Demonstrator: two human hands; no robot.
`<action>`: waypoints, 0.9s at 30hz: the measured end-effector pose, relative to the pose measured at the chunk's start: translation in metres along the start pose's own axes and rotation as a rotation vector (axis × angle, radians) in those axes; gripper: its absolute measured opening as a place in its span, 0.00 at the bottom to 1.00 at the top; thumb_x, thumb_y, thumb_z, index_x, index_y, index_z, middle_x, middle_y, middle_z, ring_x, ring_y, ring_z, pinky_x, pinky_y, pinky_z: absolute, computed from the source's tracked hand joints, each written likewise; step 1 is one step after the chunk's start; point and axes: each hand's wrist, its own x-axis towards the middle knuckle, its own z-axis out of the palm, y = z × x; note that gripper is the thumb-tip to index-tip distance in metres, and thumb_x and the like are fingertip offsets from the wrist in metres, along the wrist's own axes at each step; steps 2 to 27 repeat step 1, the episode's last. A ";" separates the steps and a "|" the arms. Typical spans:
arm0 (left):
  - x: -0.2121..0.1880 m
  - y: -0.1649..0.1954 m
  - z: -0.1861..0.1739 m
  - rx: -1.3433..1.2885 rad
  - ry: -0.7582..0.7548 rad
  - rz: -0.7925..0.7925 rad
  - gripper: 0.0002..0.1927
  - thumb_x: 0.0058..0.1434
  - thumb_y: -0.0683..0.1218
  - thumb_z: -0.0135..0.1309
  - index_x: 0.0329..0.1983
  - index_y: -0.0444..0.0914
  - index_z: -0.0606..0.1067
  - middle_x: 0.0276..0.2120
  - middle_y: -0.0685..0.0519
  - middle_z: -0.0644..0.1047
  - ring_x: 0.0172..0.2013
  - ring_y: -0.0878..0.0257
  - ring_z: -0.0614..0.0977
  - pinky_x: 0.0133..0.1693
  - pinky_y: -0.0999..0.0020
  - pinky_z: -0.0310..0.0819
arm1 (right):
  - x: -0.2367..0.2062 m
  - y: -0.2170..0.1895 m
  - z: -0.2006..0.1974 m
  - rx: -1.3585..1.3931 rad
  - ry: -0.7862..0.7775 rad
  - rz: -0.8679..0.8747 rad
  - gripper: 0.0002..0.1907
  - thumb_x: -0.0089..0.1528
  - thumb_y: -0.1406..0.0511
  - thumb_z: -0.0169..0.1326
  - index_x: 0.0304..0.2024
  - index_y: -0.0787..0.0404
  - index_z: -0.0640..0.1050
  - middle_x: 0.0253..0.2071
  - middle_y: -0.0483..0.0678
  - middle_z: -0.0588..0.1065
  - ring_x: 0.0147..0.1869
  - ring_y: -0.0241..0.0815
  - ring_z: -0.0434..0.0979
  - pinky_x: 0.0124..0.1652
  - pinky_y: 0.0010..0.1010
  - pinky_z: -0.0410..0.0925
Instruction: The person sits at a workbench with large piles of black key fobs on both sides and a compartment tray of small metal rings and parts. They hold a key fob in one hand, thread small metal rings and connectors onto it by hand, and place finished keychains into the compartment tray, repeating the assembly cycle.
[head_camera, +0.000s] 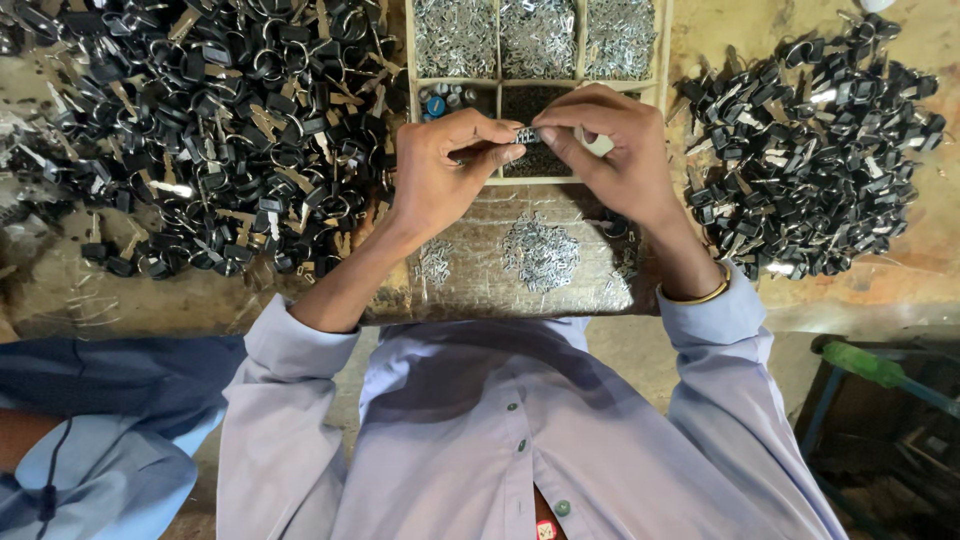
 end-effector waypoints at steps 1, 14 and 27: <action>-0.001 0.000 0.000 0.007 0.002 0.001 0.07 0.62 0.34 0.66 0.41 0.33 0.80 0.44 0.45 0.85 0.45 0.59 0.89 0.46 0.70 0.88 | -0.002 -0.003 0.000 -0.017 0.002 -0.003 0.08 0.69 0.70 0.64 0.50 0.59 0.84 0.49 0.47 0.82 0.45 0.37 0.79 0.41 0.26 0.68; -0.001 0.000 0.000 0.007 0.002 0.001 0.07 0.62 0.34 0.66 0.41 0.33 0.80 0.44 0.45 0.85 0.45 0.59 0.89 0.46 0.70 0.88 | -0.002 -0.003 0.000 -0.017 0.002 -0.003 0.08 0.69 0.70 0.64 0.50 0.59 0.84 0.49 0.47 0.82 0.45 0.37 0.79 0.41 0.26 0.68; -0.001 0.000 0.000 0.007 0.002 0.001 0.07 0.62 0.34 0.66 0.41 0.33 0.80 0.44 0.45 0.85 0.45 0.59 0.89 0.46 0.70 0.88 | -0.002 -0.003 0.000 -0.017 0.002 -0.003 0.08 0.69 0.70 0.64 0.50 0.59 0.84 0.49 0.47 0.82 0.45 0.37 0.79 0.41 0.26 0.68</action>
